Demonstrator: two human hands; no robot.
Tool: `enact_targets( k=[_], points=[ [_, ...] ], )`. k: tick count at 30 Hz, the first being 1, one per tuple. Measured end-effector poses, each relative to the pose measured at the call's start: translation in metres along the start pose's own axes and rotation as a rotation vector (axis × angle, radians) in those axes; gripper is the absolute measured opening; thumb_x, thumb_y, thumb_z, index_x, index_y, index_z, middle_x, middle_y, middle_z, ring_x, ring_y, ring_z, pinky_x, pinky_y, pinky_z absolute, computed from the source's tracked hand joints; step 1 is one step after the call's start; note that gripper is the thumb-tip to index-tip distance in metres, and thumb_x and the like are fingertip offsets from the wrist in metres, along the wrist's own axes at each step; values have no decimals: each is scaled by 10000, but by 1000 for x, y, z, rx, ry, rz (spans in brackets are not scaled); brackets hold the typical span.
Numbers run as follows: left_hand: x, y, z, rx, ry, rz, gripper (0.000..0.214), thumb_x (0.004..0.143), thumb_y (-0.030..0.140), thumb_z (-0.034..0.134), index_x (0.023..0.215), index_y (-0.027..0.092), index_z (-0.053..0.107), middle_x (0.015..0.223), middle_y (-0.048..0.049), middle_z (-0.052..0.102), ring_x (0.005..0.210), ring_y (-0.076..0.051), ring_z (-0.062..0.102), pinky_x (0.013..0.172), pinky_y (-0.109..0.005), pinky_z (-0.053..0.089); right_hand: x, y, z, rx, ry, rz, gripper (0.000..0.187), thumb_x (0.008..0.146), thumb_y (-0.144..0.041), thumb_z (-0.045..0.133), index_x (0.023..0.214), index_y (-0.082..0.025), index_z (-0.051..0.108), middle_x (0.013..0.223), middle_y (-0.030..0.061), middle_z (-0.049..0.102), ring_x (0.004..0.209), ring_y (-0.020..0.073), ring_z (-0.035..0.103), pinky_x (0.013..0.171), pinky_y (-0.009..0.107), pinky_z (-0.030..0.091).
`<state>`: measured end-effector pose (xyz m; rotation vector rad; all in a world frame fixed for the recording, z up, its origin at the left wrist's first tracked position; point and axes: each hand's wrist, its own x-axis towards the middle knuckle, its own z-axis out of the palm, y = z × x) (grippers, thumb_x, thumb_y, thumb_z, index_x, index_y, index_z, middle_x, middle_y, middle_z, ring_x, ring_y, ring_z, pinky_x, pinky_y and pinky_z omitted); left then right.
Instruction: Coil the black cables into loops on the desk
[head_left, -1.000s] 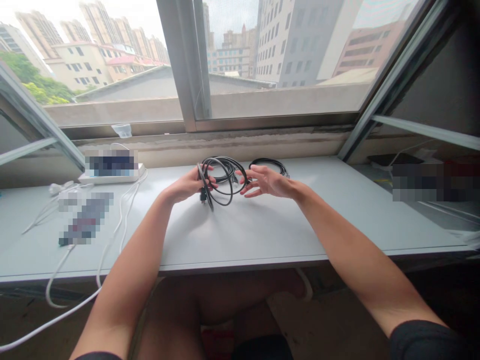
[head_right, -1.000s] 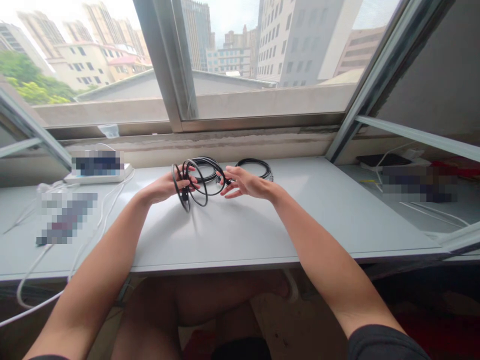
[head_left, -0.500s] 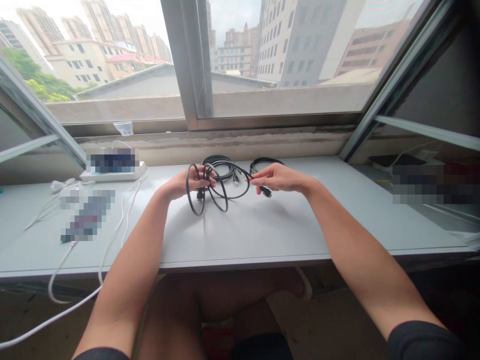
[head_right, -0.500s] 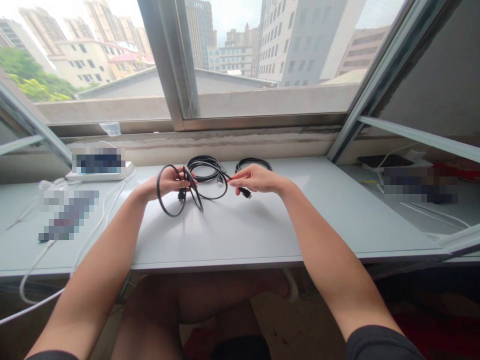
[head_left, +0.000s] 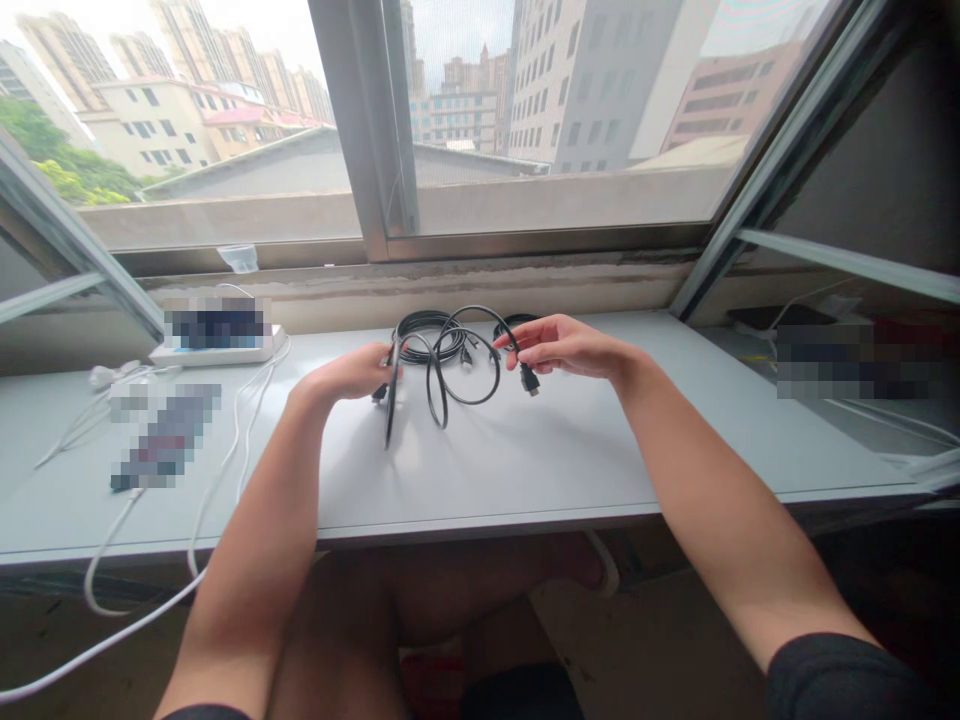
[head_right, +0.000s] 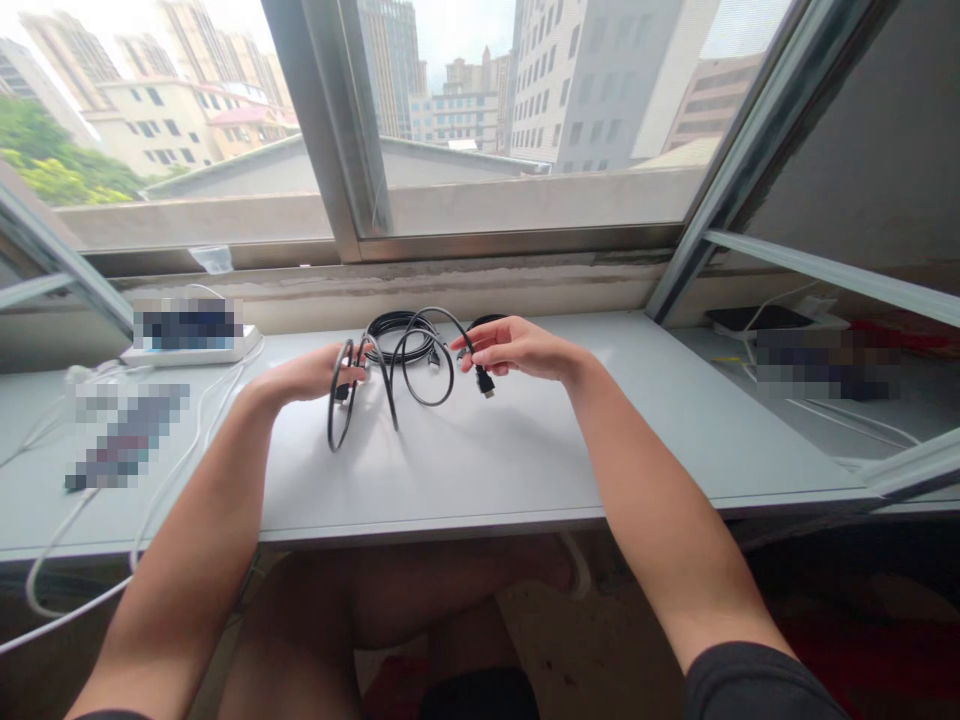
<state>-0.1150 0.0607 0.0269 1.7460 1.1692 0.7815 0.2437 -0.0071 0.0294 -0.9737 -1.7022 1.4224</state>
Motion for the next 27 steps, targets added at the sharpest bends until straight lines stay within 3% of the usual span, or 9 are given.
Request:
enact_targets(
  k=[2, 4, 9, 13, 21, 24, 27],
  points=[
    [-2, 4, -4, 187, -52, -6, 167, 597, 240, 853, 700, 205, 727, 608, 12, 643, 539, -139, 511, 480, -233, 360, 0, 1, 0, -29, 20, -2, 402, 719, -366, 877, 1076, -186, 832, 979, 112, 807, 713, 161, 640, 536, 258, 411],
    [-3, 6, -7, 280, -29, 21, 147, 641, 287, 843, 723, 208, 750, 633, 5, 661, 552, -143, 523, 478, -238, 350, 0, 1, -1, -49, 27, -1, 376, 721, -392, 884, 1029, -179, 841, 983, 116, 804, 711, 159, 635, 540, 262, 415],
    [-6, 11, -9, 266, 144, 80, 233, 704, 381, 843, 851, 203, 804, 744, -39, 726, 590, -152, 595, 502, -250, 410, -3, 0, -4, -7, 78, -64, 384, 753, -422, 878, 1058, -193, 835, 923, 91, 778, 745, 179, 640, 611, 295, 485],
    [-6, 13, -9, 154, 248, 91, 321, 709, 425, 859, 919, 186, 812, 807, -80, 756, 644, -176, 661, 542, -260, 490, -6, -4, -2, 121, 142, -164, 389, 703, -467, 903, 984, -212, 818, 885, 84, 747, 806, 226, 658, 706, 376, 555],
    [4, 6, 3, -9, 41, 40, 423, 761, 568, 818, 880, 163, 784, 869, -124, 774, 696, -184, 685, 594, -294, 556, -8, -14, 6, 334, 180, -198, 338, 710, -341, 888, 987, -236, 725, 1105, 88, 735, 1139, 314, 685, 896, 533, 613],
    [5, 8, 10, -99, -39, -21, 487, 701, 599, 865, 851, 149, 754, 920, -152, 785, 710, -202, 706, 626, -328, 584, 1, -4, 5, 386, 194, -88, 329, 791, -295, 832, 1053, -243, 639, 1109, 64, 715, 1103, 298, 718, 869, 576, 638],
    [2, 11, 17, -149, -88, -57, 543, 661, 629, 887, 850, 142, 739, 972, -158, 790, 774, -219, 733, 700, -352, 602, 13, 10, 5, 368, 258, 8, 335, 874, -327, 771, 1123, -273, 554, 1051, 28, 696, 996, 273, 761, 738, 512, 676]
  ],
)
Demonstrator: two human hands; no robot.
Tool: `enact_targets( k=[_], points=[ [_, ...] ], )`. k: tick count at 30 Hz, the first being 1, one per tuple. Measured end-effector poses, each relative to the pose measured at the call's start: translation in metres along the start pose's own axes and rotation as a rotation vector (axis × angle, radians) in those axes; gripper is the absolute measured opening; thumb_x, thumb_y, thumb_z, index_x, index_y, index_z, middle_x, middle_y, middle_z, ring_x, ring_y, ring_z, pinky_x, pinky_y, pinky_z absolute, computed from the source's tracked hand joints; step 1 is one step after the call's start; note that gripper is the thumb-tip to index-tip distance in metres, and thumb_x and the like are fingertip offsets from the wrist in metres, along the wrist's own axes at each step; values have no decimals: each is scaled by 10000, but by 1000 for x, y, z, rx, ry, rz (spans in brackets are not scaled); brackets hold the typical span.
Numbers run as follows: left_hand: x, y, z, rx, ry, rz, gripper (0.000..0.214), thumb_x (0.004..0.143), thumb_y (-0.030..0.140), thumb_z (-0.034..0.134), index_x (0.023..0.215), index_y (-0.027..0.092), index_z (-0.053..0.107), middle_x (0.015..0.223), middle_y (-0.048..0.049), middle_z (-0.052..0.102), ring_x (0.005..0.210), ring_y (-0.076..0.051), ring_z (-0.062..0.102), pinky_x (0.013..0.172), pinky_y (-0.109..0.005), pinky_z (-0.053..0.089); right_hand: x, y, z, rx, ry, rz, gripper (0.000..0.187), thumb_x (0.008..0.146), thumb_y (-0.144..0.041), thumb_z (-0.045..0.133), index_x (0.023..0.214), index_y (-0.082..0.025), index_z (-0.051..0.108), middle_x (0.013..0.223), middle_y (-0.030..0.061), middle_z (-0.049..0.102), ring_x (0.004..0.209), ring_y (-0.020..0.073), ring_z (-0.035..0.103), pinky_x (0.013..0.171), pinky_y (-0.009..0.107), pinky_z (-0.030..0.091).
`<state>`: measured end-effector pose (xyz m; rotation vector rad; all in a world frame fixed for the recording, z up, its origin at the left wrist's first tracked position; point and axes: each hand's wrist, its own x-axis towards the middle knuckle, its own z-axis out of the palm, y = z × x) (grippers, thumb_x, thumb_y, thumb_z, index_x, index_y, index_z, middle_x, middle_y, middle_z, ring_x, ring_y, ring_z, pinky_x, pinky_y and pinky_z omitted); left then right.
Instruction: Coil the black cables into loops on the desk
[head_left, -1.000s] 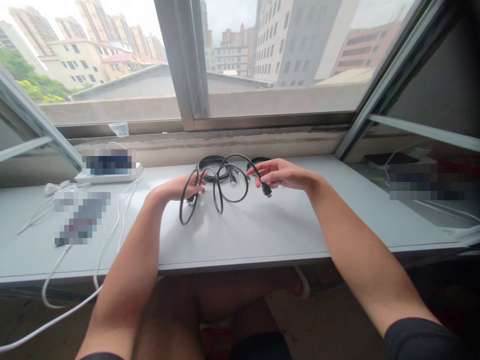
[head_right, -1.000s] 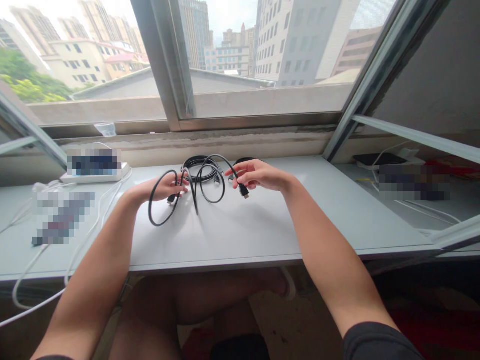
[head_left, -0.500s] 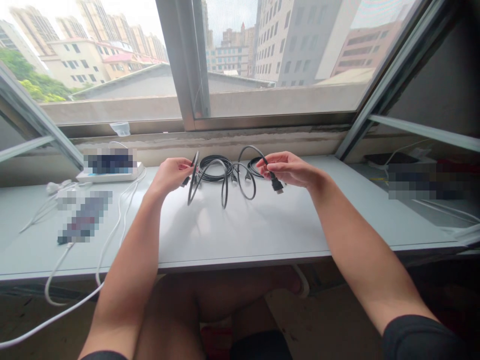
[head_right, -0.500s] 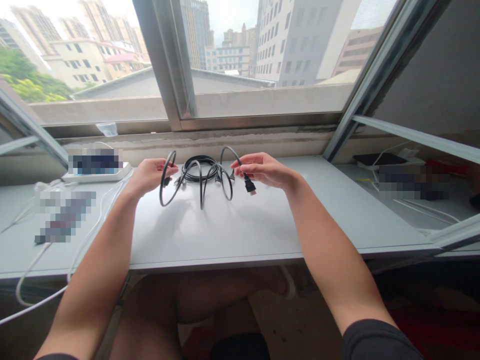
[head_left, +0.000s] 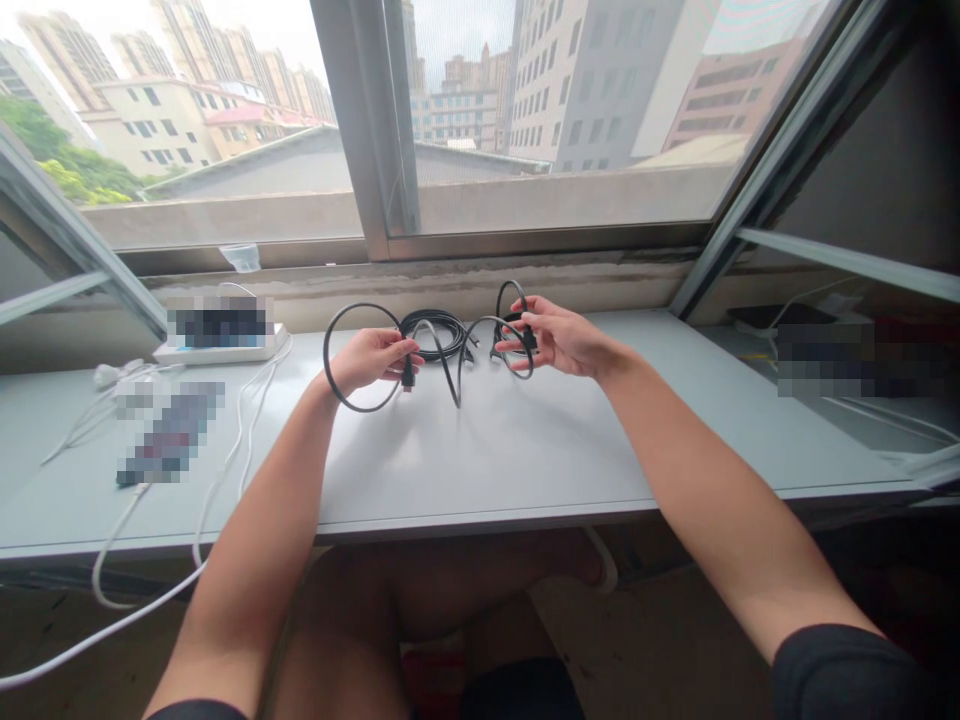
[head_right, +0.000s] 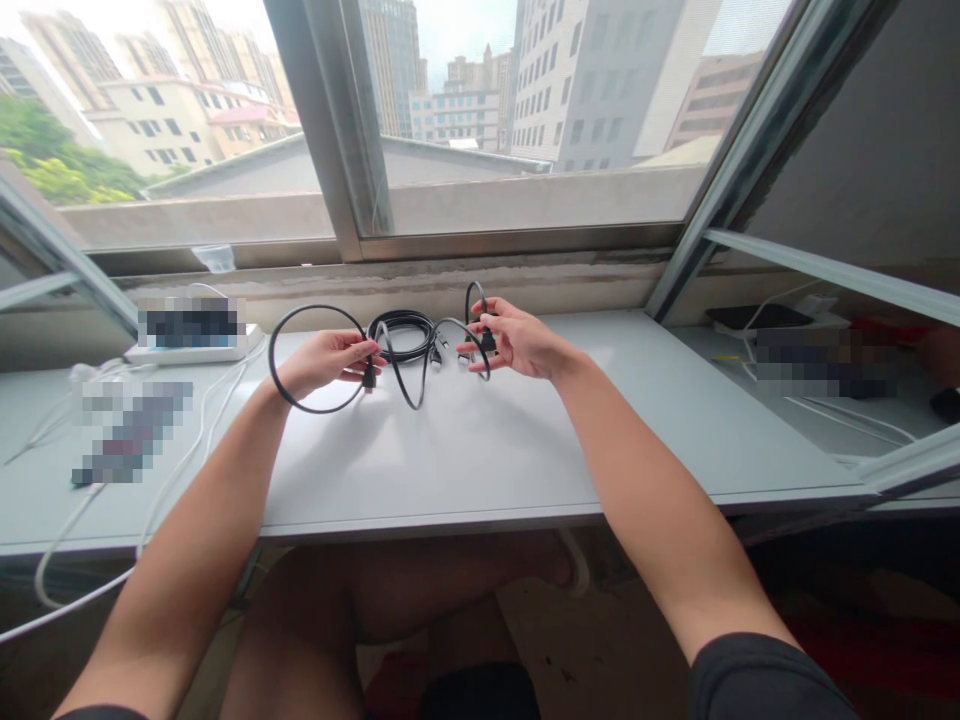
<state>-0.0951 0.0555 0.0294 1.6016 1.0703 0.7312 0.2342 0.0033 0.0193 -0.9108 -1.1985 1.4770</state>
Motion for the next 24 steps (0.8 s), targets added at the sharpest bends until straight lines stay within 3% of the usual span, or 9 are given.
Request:
enact_targets(
  k=[2, 5, 8, 10, 13, 17, 21, 24],
  points=[
    [-1, 1, 6, 0, -30, 5, 570, 669, 649, 877, 890, 138, 758, 1004, -145, 787, 850, -218, 734, 761, -354, 600, 4, 8, 3, -44, -5, 31, 359, 903, -375, 755, 1164, -299, 521, 1049, 18, 700, 968, 265, 770, 647, 433, 675],
    [-1, 0, 20, -5, -66, 46, 616, 679, 692, 852, 926, 131, 790, 993, -125, 775, 909, -210, 707, 819, -358, 585, 3, 14, 16, -128, -138, 63, 409, 895, -458, 776, 1191, -304, 539, 1152, 56, 727, 1045, 284, 757, 610, 367, 660],
    [0, -1, 37, 33, -46, 120, 605, 694, 704, 832, 890, 132, 812, 906, -102, 765, 855, -192, 679, 786, -326, 553, 1, 20, 34, -235, -274, 28, 405, 838, -459, 841, 1125, -243, 655, 1243, 107, 725, 1141, 297, 716, 720, 372, 658],
    [-1, -1, 48, 31, -37, 168, 579, 718, 686, 826, 887, 132, 824, 842, -90, 756, 822, -184, 672, 760, -301, 529, 2, 26, 43, -292, -298, -34, 379, 782, -423, 888, 1044, -200, 727, 1191, 110, 741, 1131, 275, 706, 811, 360, 634],
    [-6, 2, 63, -109, -103, 178, 590, 733, 667, 830, 930, 111, 823, 810, -93, 754, 808, -182, 683, 790, -304, 532, 7, 36, 50, -328, -252, -125, 379, 711, -406, 927, 961, -167, 774, 997, 84, 762, 981, 228, 718, 813, 323, 592],
    [-12, 8, 71, -172, -176, 104, 603, 740, 653, 837, 971, 98, 793, 808, -96, 753, 749, -157, 683, 717, -265, 516, 11, 44, 53, -410, -149, -152, 429, 670, -443, 944, 928, -157, 755, 792, 48, 723, 717, 180, 677, 611, 276, 535],
    [-11, 10, 63, -84, -282, 91, 553, 714, 543, 896, 1020, 100, 769, 861, -104, 760, 735, -150, 687, 630, -225, 470, 7, 38, 55, -495, -140, -173, 442, 657, -436, 961, 856, -176, 665, 772, 34, 711, 630, 149, 644, 519, 236, 492],
    [-9, 11, 51, 8, -240, 170, 482, 783, 510, 836, 1028, 104, 754, 842, -98, 754, 662, -138, 659, 574, -226, 449, 4, 29, 52, -536, -52, -146, 430, 733, -486, 909, 834, -183, 622, 689, 29, 686, 532, 133, 605, 421, 211, 413]
  ],
)
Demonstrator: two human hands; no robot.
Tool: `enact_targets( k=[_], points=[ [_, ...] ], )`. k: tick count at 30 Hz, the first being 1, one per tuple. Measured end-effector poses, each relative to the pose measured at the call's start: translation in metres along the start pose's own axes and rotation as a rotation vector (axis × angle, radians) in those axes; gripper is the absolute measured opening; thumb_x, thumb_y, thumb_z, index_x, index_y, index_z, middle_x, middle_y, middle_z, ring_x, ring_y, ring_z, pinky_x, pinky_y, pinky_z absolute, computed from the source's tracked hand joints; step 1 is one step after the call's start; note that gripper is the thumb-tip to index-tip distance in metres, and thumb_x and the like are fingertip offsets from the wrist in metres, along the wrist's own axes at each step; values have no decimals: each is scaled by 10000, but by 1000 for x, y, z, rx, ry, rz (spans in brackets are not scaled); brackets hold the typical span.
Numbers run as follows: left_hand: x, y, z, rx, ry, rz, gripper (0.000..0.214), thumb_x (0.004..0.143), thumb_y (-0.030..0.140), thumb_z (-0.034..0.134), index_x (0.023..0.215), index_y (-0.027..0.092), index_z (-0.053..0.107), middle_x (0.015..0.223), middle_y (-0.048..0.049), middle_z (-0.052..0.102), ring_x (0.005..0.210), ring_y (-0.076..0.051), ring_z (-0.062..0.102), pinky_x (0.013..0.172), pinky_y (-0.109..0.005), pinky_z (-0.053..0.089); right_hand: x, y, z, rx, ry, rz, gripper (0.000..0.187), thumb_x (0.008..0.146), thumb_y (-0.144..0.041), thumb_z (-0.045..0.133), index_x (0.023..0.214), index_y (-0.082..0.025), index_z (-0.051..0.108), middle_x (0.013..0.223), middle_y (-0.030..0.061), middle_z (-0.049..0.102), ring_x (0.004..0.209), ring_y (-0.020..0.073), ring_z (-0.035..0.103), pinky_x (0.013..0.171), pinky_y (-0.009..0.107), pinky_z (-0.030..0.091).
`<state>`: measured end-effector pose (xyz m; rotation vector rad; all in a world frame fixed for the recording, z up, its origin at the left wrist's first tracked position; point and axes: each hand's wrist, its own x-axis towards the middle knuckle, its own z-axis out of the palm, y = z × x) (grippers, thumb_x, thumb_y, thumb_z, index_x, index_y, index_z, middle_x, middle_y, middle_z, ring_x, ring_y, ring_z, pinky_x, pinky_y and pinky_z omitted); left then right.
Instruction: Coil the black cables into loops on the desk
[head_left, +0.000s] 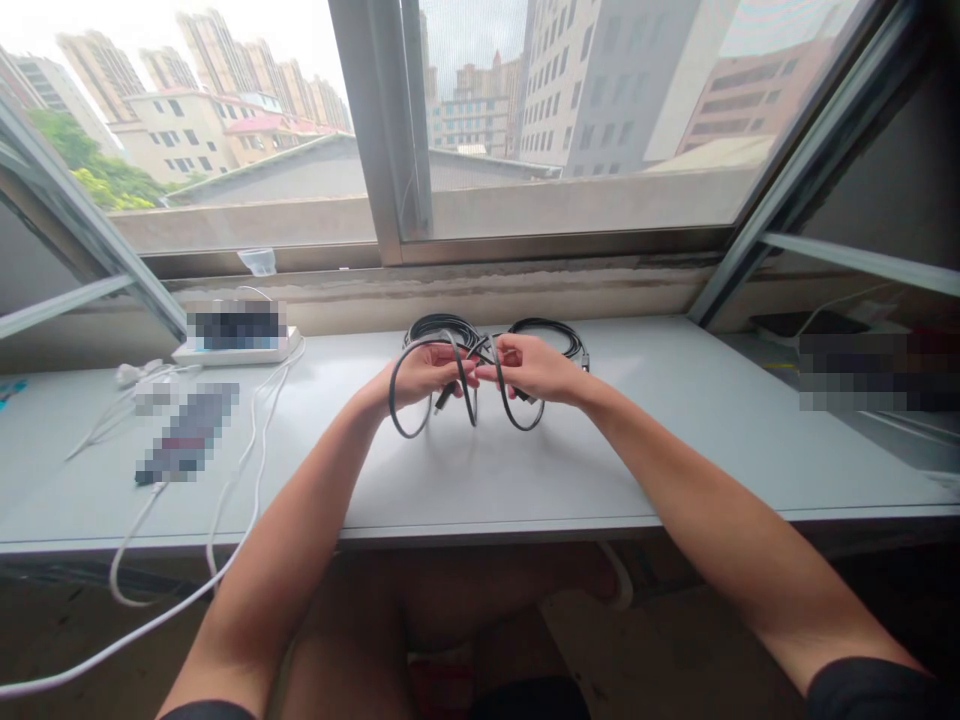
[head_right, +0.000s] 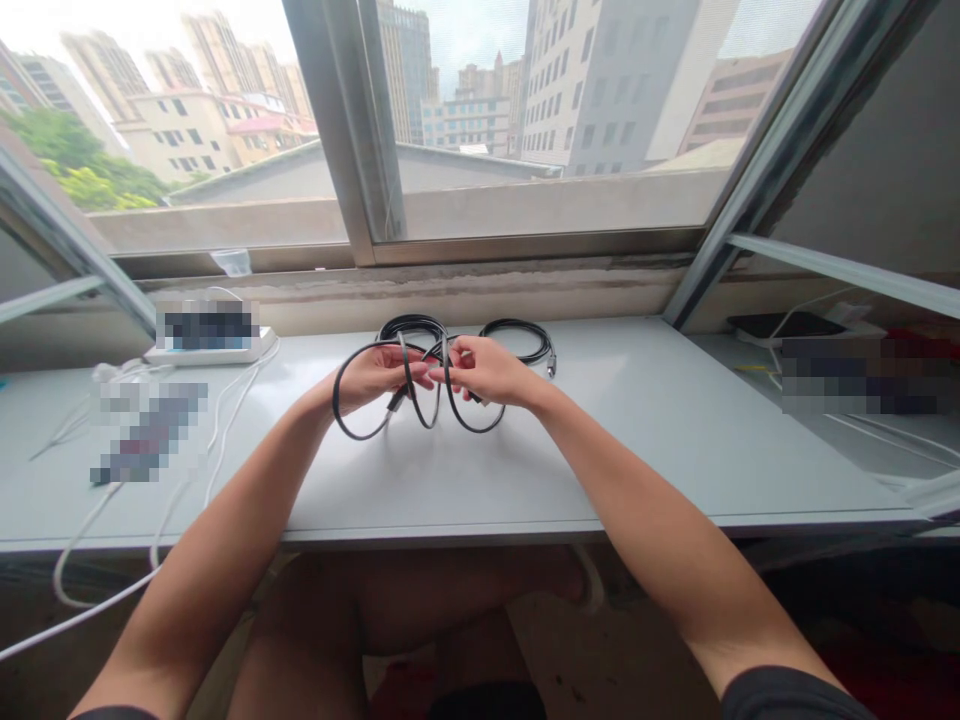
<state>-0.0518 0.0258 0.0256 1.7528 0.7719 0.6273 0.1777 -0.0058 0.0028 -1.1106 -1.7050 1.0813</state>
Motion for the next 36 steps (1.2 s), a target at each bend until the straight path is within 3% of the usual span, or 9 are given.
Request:
enact_targets(
  k=[3, 6, 10, 14, 17, 21, 25, 30, 36],
  points=[
    [-3, 0, -15, 162, 132, 54, 332, 893, 445, 706, 984, 127, 736, 811, -74, 739, 618, -133, 647, 524, -220, 424, 0, -2, -13, -5, 139, 65, 379, 814, -502, 838, 902, -166, 686, 606, 26, 649, 464, 131, 564, 366, 212, 344],
    [-4, -2, -32, 333, 384, 15, 222, 941, 341, 601, 885, 148, 694, 787, -60, 728, 598, -134, 648, 499, -212, 408, 4, 1, -29, 18, 320, 37, 344, 818, -460, 836, 929, -148, 741, 609, 31, 643, 478, 125, 558, 414, 235, 413],
    [-3, -5, -47, 287, 692, -5, 177, 966, 281, 520, 935, 156, 642, 854, -71, 732, 586, -127, 659, 489, -206, 415, 13, 9, -37, 117, 524, -53, 316, 822, -471, 804, 865, -168, 727, 599, 10, 613, 491, 115, 520, 483, 259, 455],
    [-2, -3, -37, 96, 609, -13, 379, 1023, 503, 438, 1043, 160, 598, 867, -99, 724, 557, -153, 661, 404, -204, 334, 20, 20, -18, 197, 484, -86, 308, 808, -475, 780, 857, -184, 691, 719, 23, 653, 649, 140, 581, 585, 261, 483],
    [-3, -4, -23, 203, 575, -67, 457, 940, 612, 594, 1092, 182, 564, 868, -93, 729, 536, -156, 655, 376, -197, 314, 22, 25, 3, 257, 461, -51, 324, 796, -488, 772, 867, -190, 664, 850, 32, 662, 812, 161, 607, 745, 295, 542],
    [0, -8, -10, 270, 552, -195, 369, 899, 372, 675, 1168, 208, 483, 874, -59, 730, 494, -129, 626, 365, -183, 326, 19, 22, 20, 473, 373, 55, 332, 813, -481, 752, 911, -220, 572, 1013, 31, 650, 939, 177, 635, 818, 337, 583],
    [1, -8, 2, 185, 424, -149, 327, 916, 282, 595, 1204, 233, 448, 1031, -49, 707, 485, -95, 614, 358, -179, 344, 17, 16, 25, 571, 383, 121, 385, 875, -409, 725, 1158, -284, 497, 1149, 23, 625, 866, 166, 697, 678, 310, 602],
    [-1, -6, 7, -31, 238, -33, 312, 934, 452, 657, 1055, 186, 548, 965, -48, 653, 687, -126, 670, 548, -227, 538, 16, 13, 15, 482, 397, 45, 543, 930, -407, 703, 1424, -274, 521, 877, -27, 582, 529, 78, 533, 473, 227, 491],
    [2, -8, -7, -363, 135, 22, 388, 816, 462, 824, 981, 127, 719, 864, -52, 671, 728, -110, 617, 715, -253, 555, 14, 9, -3, 438, 449, -11, 623, 890, -533, 748, 1423, -235, 626, 671, -85, 411, 444, 62, 356, 397, 209, 410]
  ],
)
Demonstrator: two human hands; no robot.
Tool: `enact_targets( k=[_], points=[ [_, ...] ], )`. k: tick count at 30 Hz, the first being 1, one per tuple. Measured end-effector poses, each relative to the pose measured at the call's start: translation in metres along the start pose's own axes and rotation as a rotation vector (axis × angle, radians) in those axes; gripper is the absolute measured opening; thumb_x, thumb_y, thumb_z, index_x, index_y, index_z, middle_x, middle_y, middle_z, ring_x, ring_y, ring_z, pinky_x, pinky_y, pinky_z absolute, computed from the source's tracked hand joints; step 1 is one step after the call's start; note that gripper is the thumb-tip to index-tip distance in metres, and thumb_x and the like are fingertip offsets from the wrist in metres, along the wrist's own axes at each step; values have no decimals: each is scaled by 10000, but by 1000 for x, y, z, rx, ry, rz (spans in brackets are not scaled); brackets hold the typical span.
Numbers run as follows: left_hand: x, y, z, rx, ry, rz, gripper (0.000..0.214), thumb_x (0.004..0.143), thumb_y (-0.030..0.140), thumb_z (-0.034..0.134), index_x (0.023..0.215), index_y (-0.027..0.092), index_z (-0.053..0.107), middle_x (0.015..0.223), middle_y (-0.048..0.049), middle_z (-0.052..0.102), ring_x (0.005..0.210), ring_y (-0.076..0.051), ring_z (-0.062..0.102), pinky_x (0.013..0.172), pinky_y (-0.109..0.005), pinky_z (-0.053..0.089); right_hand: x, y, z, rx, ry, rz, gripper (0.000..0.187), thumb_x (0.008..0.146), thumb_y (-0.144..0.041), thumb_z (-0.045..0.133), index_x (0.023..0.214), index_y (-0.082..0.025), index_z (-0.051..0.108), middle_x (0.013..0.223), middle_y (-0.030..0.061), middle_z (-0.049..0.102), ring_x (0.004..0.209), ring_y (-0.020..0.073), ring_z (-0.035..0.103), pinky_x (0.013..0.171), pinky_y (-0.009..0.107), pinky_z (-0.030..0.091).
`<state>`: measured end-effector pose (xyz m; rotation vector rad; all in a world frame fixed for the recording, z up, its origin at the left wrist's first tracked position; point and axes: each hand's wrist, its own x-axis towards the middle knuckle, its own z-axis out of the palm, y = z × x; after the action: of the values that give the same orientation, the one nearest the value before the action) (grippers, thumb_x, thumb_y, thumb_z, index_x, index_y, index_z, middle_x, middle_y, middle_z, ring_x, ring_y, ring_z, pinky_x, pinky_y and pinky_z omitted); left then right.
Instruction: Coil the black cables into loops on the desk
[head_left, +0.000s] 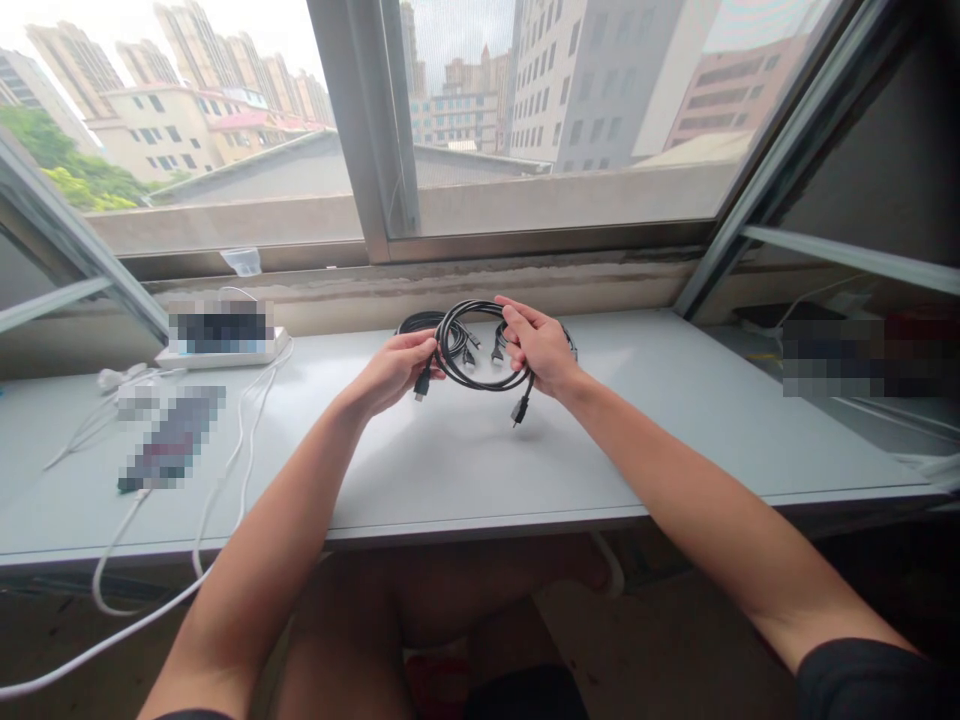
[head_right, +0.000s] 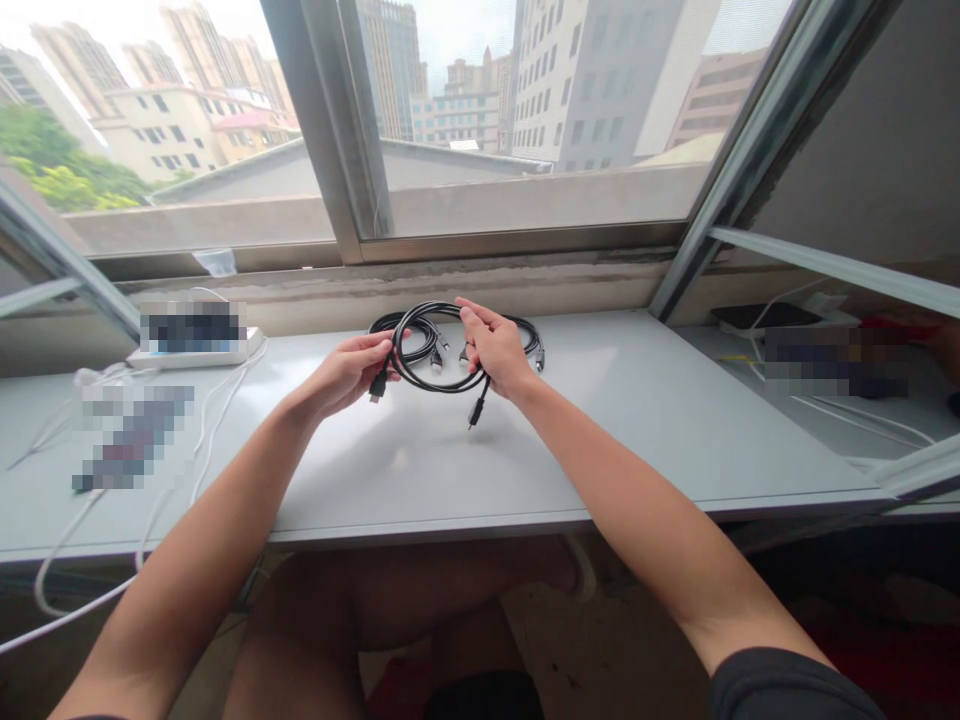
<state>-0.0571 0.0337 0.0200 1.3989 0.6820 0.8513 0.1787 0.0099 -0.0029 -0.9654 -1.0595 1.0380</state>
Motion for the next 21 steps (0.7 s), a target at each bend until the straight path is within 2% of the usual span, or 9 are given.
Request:
enact_targets(
  k=[3, 6, 10, 13, 16, 21],
  points=[
    [3, -1, -1, 27, 67, -6, 431, 732, 454, 909, 937, 118, 732, 848, -42, 688, 748, -102, 634, 793, -259, 567, 2, 2, -2, -36, 0, -12, 574, 869, -496, 774, 1357, -214, 666, 690, -67, 478, 465, 72, 409, 408, 222, 442],
    [6, -4, -1, 30, 182, 7, 479, 670, 467, 955, 833, 115, 674, 794, -19, 668, 760, -89, 645, 876, -258, 572, 4, 7, -3, -42, -30, -60, 560, 874, -475, 765, 1357, -208, 667, 716, -55, 510, 474, 76, 425, 413, 234, 461],
    [4, -8, 3, 90, 201, -48, 545, 763, 616, 847, 818, 143, 580, 768, -14, 645, 716, -100, 648, 812, -301, 611, 3, 12, -3, -53, -71, -81, 585, 900, -507, 734, 1404, -226, 637, 668, -83, 401, 454, 72, 336, 378, 214, 392],
    [3, -11, 10, 184, 179, -19, 542, 851, 674, 729, 912, 161, 566, 826, -22, 651, 728, -130, 680, 721, -311, 620, 0, 12, 0, -66, -134, -36, 541, 916, -548, 710, 1348, -230, 644, 659, -93, 326, 457, 70, 269, 356, 195, 308],
    [3, -14, 15, 252, 168, 60, 466, 918, 562, 708, 1132, 163, 596, 834, -7, 629, 696, -134, 678, 666, -295, 608, -4, 11, 5, -89, -192, 4, 484, 933, -566, 683, 1271, -222, 645, 685, -83, 349, 463, 67, 264, 344, 184, 265],
    [4, -23, 18, 420, 190, 120, 532, 981, 394, 617, 1453, 153, 578, 776, -4, 612, 635, -131, 590, 626, -274, 566, -9, 15, 10, -228, -239, -6, 399, 977, -556, 615, 1212, -234, 602, 797, -27, 490, 503, 87, 404, 336, 191, 353]
  ],
)
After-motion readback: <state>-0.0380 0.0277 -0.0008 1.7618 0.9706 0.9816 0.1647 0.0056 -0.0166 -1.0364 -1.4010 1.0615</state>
